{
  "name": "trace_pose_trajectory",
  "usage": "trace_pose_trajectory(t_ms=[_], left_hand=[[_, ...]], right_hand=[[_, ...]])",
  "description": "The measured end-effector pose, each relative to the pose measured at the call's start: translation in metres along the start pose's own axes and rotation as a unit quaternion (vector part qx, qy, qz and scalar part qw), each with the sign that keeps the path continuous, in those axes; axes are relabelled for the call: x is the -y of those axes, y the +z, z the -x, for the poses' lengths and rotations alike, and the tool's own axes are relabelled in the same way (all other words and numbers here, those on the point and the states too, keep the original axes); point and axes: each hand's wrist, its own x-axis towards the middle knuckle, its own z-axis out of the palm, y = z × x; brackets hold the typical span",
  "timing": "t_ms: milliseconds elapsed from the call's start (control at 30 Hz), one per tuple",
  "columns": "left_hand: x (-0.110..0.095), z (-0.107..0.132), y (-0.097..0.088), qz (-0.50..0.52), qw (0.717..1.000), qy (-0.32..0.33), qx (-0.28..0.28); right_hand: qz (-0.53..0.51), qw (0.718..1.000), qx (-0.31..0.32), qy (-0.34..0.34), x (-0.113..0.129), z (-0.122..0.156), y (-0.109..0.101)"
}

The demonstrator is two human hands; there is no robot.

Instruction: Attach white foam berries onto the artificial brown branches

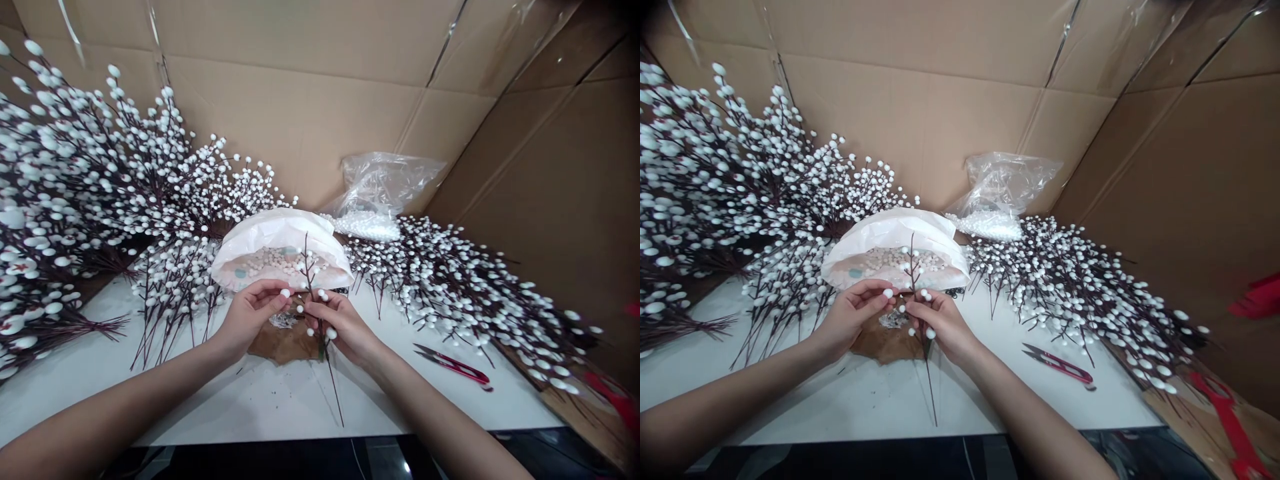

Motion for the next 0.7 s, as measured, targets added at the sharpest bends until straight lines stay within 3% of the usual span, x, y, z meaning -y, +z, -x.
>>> trace_pose_trajectory(t_ms=[367,700], left_hand=[[0.0005,0.003,0.0009,-0.039,0.998,0.004,0.055],[0.0021,0.0042,0.0019,-0.068,0.996,0.004,0.059]], right_hand=[[0.027,0.999,0.028,-0.014,-0.0018,0.0027,-0.0007],[0.03,0.999,0.029,0.001,0.0004,0.0034,0.0013]])
